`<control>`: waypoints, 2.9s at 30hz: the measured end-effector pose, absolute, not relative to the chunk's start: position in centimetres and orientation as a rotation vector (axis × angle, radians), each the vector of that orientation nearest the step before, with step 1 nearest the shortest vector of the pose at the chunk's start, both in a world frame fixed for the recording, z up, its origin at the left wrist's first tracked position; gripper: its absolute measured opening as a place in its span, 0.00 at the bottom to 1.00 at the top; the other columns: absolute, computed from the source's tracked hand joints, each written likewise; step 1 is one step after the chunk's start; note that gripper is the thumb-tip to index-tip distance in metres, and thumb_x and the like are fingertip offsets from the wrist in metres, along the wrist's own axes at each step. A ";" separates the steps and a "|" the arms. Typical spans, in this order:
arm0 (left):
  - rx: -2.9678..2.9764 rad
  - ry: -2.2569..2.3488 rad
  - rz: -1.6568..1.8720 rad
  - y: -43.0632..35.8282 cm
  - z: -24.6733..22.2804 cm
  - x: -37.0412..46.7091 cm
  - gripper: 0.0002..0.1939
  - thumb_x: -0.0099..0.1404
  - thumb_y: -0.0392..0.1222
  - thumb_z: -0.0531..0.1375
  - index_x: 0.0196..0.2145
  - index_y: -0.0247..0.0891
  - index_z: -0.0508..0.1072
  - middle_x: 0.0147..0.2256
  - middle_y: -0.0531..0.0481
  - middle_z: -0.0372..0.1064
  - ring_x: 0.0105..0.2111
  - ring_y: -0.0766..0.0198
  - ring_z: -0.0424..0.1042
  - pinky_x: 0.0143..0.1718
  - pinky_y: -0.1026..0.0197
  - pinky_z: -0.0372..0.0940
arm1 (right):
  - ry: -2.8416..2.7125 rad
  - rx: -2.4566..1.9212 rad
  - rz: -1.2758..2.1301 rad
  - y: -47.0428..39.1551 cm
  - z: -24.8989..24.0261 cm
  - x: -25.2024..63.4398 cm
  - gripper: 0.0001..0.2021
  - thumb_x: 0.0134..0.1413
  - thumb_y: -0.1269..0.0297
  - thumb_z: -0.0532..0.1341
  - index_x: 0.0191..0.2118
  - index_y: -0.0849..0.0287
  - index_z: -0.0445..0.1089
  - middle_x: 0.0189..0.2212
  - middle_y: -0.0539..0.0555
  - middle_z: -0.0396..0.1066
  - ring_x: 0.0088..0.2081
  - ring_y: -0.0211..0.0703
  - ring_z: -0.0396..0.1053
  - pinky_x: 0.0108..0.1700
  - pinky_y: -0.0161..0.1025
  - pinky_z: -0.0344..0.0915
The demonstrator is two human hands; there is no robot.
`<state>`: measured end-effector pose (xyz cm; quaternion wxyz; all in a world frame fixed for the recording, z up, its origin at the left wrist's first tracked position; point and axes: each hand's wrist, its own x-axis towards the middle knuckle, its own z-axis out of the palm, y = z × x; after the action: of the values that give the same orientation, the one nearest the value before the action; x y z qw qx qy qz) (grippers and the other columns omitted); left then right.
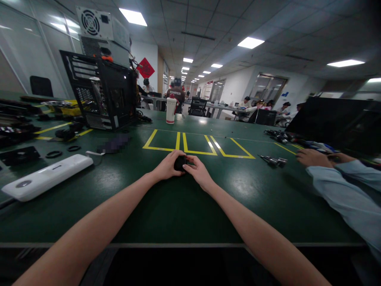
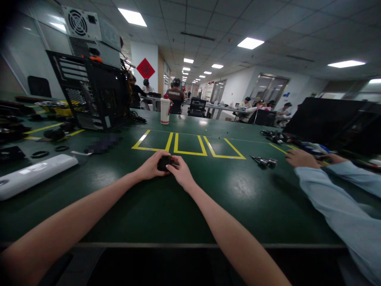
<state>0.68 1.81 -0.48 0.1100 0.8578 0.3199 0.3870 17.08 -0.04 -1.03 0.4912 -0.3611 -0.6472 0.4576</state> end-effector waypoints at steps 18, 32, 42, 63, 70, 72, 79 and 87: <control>2.533 0.911 1.126 1.8 -0.5 1.3 0.29 0.47 0.38 0.63 0.46 0.41 0.56 0.45 0.47 0.57 0.47 0.56 0.60 0.48 0.53 0.58 | -1.613 -0.857 1.082 -0.2 -1.1 17.9 0.17 0.40 0.66 0.62 0.40 0.56 0.61 0.42 0.51 0.64 0.45 0.42 0.65 0.49 0.44 0.61; 2.520 0.917 1.145 1.9 -0.7 1.4 0.30 0.46 0.38 0.63 0.46 0.41 0.56 0.45 0.48 0.58 0.46 0.57 0.60 0.48 0.54 0.58 | -1.545 -0.865 1.200 -0.2 -0.9 17.7 0.18 0.41 0.67 0.61 0.42 0.57 0.62 0.43 0.52 0.64 0.45 0.42 0.65 0.49 0.44 0.61; 2.527 0.925 1.126 2.0 -0.6 1.5 0.31 0.46 0.38 0.63 0.47 0.41 0.56 0.45 0.48 0.57 0.47 0.57 0.60 0.49 0.53 0.58 | -1.545 -0.898 1.109 -0.3 -0.8 17.8 0.15 0.43 0.66 0.60 0.41 0.57 0.62 0.42 0.52 0.64 0.44 0.41 0.65 0.49 0.43 0.60; 2.535 0.915 1.133 1.7 -0.4 1.5 0.31 0.46 0.38 0.63 0.47 0.41 0.56 0.45 0.48 0.58 0.46 0.57 0.60 0.48 0.54 0.58 | -1.535 -0.895 1.137 -0.1 -0.8 17.8 0.16 0.44 0.64 0.60 0.42 0.57 0.62 0.43 0.53 0.65 0.45 0.42 0.65 0.49 0.44 0.60; 2.516 0.935 1.117 1.6 -0.3 1.5 0.31 0.46 0.37 0.63 0.47 0.42 0.56 0.45 0.48 0.58 0.46 0.56 0.60 0.48 0.52 0.58 | -1.544 -0.886 1.157 -0.4 -0.6 17.9 0.15 0.43 0.64 0.61 0.40 0.58 0.63 0.41 0.52 0.66 0.43 0.41 0.66 0.49 0.43 0.61; 2.520 0.930 1.118 1.6 -0.2 1.5 0.31 0.46 0.38 0.63 0.46 0.42 0.56 0.45 0.48 0.58 0.47 0.56 0.60 0.49 0.52 0.58 | -1.554 -0.881 1.151 -0.5 -0.6 17.9 0.15 0.43 0.62 0.61 0.39 0.57 0.63 0.41 0.52 0.65 0.43 0.40 0.66 0.48 0.42 0.61; 2.528 0.907 1.144 1.7 -0.3 1.5 0.30 0.45 0.38 0.63 0.46 0.41 0.56 0.44 0.48 0.58 0.46 0.57 0.60 0.48 0.54 0.58 | -1.539 -0.886 1.109 -0.3 -0.7 17.8 0.14 0.43 0.64 0.61 0.39 0.58 0.63 0.40 0.52 0.66 0.42 0.40 0.66 0.48 0.42 0.61; 2.510 0.929 1.132 1.6 -0.3 1.6 0.31 0.45 0.37 0.63 0.46 0.42 0.56 0.45 0.48 0.58 0.47 0.56 0.60 0.49 0.52 0.57 | -1.524 -0.889 1.216 -0.2 -0.4 17.8 0.17 0.40 0.67 0.62 0.41 0.59 0.63 0.43 0.53 0.65 0.45 0.42 0.65 0.51 0.45 0.59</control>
<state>1.57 1.58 -0.25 0.1174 0.8578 0.3173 0.3868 17.78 -0.20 -0.44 0.4789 -0.3643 -0.6243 0.4982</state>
